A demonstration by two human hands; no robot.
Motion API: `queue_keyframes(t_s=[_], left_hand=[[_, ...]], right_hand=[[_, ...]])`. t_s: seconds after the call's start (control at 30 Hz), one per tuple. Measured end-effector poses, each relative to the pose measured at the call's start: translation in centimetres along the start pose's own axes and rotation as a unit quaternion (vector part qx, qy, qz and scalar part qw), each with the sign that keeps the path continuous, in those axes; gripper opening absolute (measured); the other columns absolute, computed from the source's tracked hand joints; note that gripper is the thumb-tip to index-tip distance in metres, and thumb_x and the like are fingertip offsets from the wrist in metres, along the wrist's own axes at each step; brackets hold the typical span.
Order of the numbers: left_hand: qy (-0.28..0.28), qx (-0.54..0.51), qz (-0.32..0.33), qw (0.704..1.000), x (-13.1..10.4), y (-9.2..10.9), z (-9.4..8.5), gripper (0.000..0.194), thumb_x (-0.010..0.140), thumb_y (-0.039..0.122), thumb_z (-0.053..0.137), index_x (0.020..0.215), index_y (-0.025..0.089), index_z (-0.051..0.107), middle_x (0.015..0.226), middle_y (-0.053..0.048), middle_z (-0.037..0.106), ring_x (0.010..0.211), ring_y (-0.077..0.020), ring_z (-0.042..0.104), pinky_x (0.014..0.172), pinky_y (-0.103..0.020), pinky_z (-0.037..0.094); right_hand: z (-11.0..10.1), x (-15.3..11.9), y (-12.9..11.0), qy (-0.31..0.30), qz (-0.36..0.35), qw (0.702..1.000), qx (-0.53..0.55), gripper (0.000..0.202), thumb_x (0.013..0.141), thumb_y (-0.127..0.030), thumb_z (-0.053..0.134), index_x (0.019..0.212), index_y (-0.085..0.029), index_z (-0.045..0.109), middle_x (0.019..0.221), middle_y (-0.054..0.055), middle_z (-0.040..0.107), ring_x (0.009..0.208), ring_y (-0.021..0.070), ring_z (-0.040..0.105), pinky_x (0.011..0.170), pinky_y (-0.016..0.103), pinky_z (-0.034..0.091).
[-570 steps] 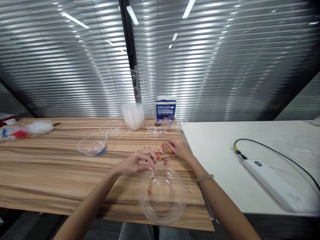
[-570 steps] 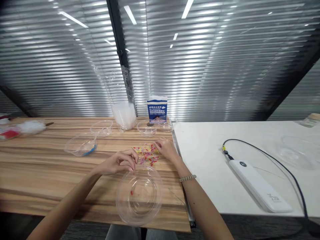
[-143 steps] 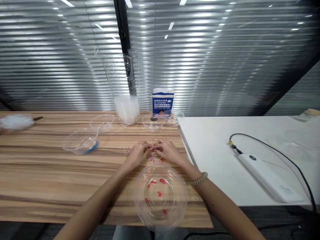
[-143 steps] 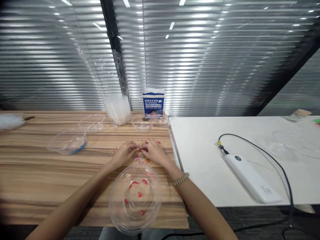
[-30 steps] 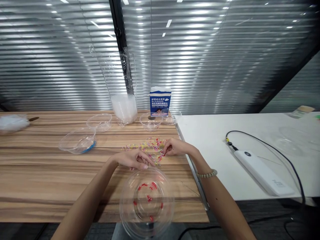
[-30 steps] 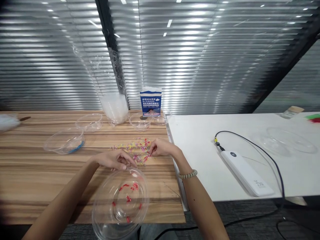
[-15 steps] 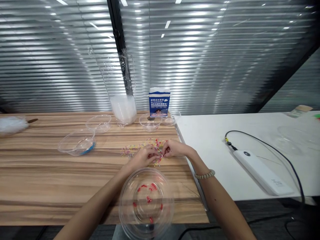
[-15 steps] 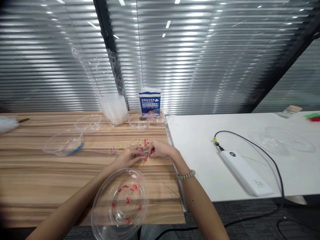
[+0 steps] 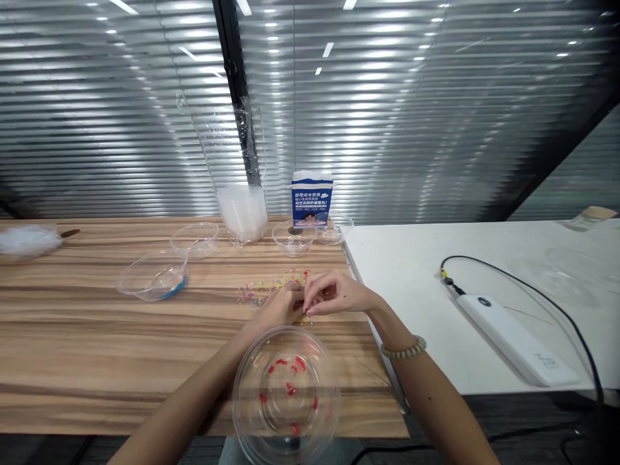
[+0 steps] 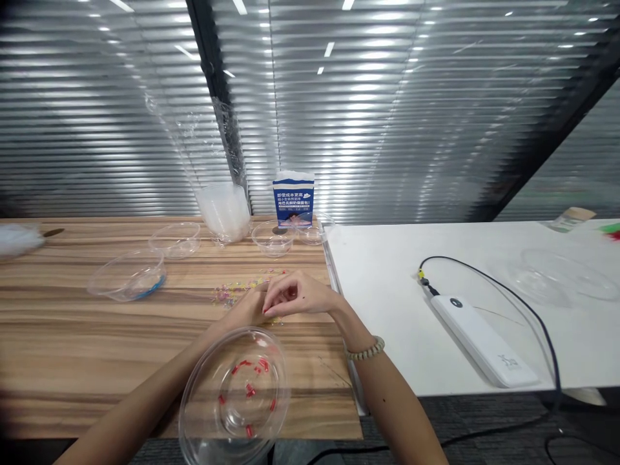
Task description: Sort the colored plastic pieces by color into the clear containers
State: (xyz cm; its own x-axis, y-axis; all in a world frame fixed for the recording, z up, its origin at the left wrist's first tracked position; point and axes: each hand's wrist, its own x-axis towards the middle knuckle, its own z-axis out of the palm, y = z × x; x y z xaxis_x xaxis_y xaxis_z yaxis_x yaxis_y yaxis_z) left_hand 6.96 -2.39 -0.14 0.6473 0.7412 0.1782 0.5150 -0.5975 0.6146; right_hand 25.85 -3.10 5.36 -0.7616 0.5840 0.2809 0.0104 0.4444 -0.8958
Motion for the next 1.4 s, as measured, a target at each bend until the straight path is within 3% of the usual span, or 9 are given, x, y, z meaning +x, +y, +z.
queue_keyframes(t_s=[0.1,0.2,0.37,0.57,0.8,0.93,1.1,1.23,1.4], left_hand=[[-0.001,-0.031,0.026,0.999,-0.2,0.5,-0.5,0.016,0.082,0.023,0.058,0.094,0.016,0.066,0.097,-0.007,0.065,0.087,-0.0194,0.059,0.075,-0.029,0.047],[0.012,-0.011,0.036,0.999,0.1,-0.4,-0.2,0.013,0.082,0.020,0.057,0.090,0.016,0.066,0.096,-0.007,0.064,0.088,-0.0190,0.058,0.078,-0.030,0.046],[0.015,0.030,0.006,0.999,0.6,-2.0,0.3,0.009,0.081,0.014,0.056,0.080,0.016,0.064,0.086,-0.005,0.063,0.084,-0.0176,0.057,0.079,-0.029,0.043],[0.018,-0.041,-0.027,0.999,0.1,-0.9,-2.3,0.006,0.080,0.017,0.057,0.077,0.015,0.063,0.079,-0.003,0.065,0.076,-0.0151,0.057,0.076,-0.026,0.043],[-0.110,-0.254,-0.018,0.961,-1.3,1.9,-7.1,0.030,0.072,0.042,0.071,0.069,0.012,0.066,0.069,-0.004,0.064,0.066,-0.0128,0.056,0.065,-0.024,0.043],[-0.201,-0.281,0.028,0.938,-1.7,2.9,-7.7,0.037,0.066,0.050,0.076,0.066,0.013,0.071,0.065,-0.006,0.064,0.064,-0.0137,0.055,0.066,-0.027,0.044],[-0.208,-0.277,0.050,0.937,-1.5,2.6,-7.4,0.038,0.063,0.053,0.077,0.068,0.015,0.074,0.068,-0.006,0.065,0.067,-0.0147,0.055,0.067,-0.028,0.044],[-0.134,-0.293,0.064,0.945,-1.7,2.5,-7.8,0.036,0.071,0.050,0.073,0.075,0.015,0.074,0.071,-0.007,0.065,0.070,-0.0152,0.057,0.067,-0.029,0.044],[0.145,-0.306,0.142,0.930,-3.3,5.0,-9.1,0.020,0.075,0.041,0.072,0.083,0.023,0.074,0.082,-0.006,0.066,0.078,-0.0172,0.059,0.068,-0.030,0.048]], right_hand=[[0.6,0.2,-0.3,-0.040,-0.020,0.999,0.002,0.023,0.076,-0.036,0.071,0.086,-0.016,0.074,0.077,0.003,0.059,0.063,0.0092,0.047,0.057,0.023,0.039],[0.0,0.1,0.3,-0.015,0.009,0.999,-0.042,0.023,0.077,-0.036,0.069,0.086,-0.015,0.074,0.074,0.003,0.060,0.062,0.0094,0.045,0.056,0.022,0.038],[-1.3,-0.1,2.9,-0.040,0.092,0.980,-0.173,0.010,0.075,-0.018,0.066,0.079,-0.013,0.074,0.070,0.002,0.063,0.061,0.0099,0.047,0.058,0.022,0.037],[-1.1,0.1,4.7,-0.087,0.154,0.963,-0.206,0.013,0.071,-0.012,0.066,0.081,-0.013,0.075,0.069,0.001,0.065,0.059,0.0096,0.050,0.056,0.021,0.037],[-1.2,0.2,4.8,-0.093,0.149,0.961,-0.213,0.012,0.072,-0.011,0.064,0.078,-0.013,0.075,0.068,0.000,0.065,0.058,0.0087,0.048,0.055,0.021,0.035],[-1.1,0.3,4.5,-0.090,0.166,0.962,-0.199,0.012,0.072,-0.011,0.064,0.078,-0.012,0.075,0.067,0.000,0.065,0.058,0.0089,0.047,0.055,0.021,0.034],[-1.0,0.2,4.1,-0.084,0.185,0.961,-0.187,0.012,0.073,-0.013,0.063,0.076,-0.012,0.074,0.068,0.000,0.065,0.059,0.0090,0.048,0.056,0.021,0.036],[-1.1,0.2,4.3,-0.074,0.182,0.959,-0.203,0.011,0.070,-0.011,0.064,0.076,-0.013,0.073,0.066,-0.001,0.062,0.058,0.0088,0.047,0.054,0.020,0.035],[-1.4,0.1,5.2,-0.054,0.151,0.963,-0.216,0.006,0.069,-0.013,0.067,0.074,-0.012,0.071,0.064,-0.001,0.059,0.057,0.0087,0.047,0.054,0.020,0.035]])
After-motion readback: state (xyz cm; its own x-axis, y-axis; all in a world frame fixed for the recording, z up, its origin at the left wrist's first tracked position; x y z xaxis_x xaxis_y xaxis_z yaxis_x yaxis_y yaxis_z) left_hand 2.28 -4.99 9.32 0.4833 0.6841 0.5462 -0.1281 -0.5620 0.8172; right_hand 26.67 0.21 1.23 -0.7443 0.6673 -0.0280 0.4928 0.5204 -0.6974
